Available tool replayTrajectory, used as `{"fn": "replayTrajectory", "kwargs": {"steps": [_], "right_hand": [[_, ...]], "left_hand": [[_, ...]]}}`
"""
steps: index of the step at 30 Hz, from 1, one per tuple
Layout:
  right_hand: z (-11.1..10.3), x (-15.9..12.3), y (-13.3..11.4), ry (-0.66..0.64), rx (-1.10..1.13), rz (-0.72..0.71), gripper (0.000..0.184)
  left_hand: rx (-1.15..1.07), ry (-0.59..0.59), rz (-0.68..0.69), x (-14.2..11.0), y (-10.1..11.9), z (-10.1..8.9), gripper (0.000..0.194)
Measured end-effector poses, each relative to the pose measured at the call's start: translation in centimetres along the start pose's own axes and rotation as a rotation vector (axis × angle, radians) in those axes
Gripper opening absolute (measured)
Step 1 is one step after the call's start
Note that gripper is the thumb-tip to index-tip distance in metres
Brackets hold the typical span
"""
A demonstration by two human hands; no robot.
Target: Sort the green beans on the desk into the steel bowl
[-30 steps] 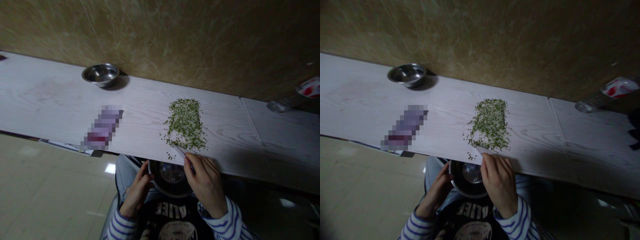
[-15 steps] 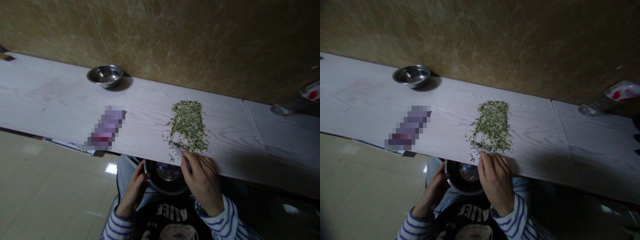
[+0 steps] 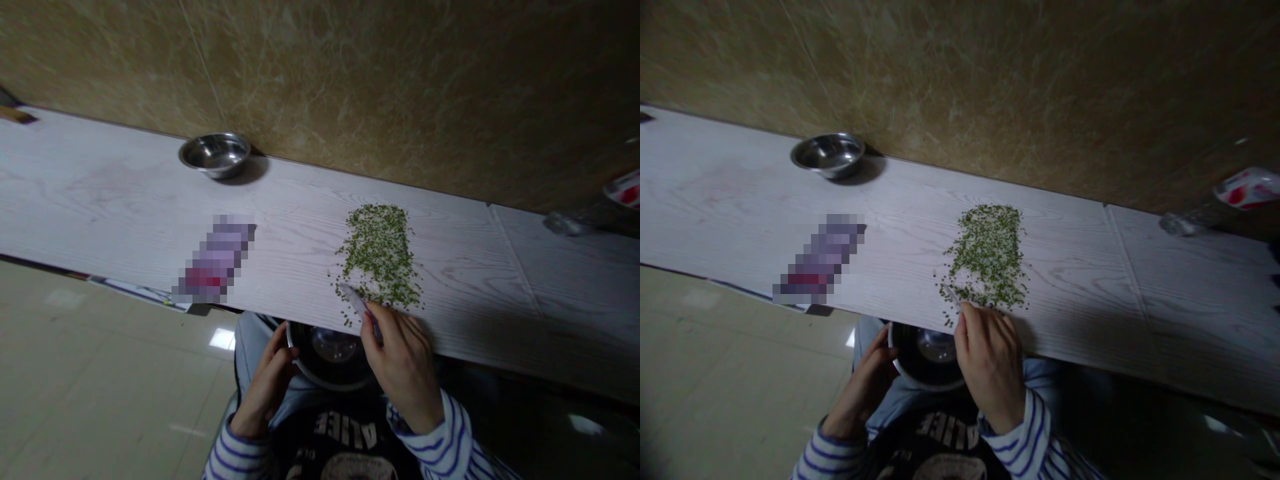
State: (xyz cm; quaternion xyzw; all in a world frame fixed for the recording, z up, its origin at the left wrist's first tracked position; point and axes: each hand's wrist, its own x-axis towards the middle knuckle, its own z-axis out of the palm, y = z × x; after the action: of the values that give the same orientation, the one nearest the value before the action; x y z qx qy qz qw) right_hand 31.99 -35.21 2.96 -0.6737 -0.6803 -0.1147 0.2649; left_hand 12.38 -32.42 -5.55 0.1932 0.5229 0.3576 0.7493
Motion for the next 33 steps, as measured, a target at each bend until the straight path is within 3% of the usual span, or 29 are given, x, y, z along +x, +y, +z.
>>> {"fn": "replayTrajectory", "kwargs": {"steps": [15,33], "right_hand": [[0.4,0.9,-0.3,0.039,-0.070,0.042,0.013],[1.0,1.5,-0.8,0.028,-0.075,0.052,0.014]], "left_hand": [[-0.057,-0.043,0.016,0.2,0.6,-0.5,0.060],[-0.037,-0.001,0.013,0.4,1.0,-0.9,0.063]]}}
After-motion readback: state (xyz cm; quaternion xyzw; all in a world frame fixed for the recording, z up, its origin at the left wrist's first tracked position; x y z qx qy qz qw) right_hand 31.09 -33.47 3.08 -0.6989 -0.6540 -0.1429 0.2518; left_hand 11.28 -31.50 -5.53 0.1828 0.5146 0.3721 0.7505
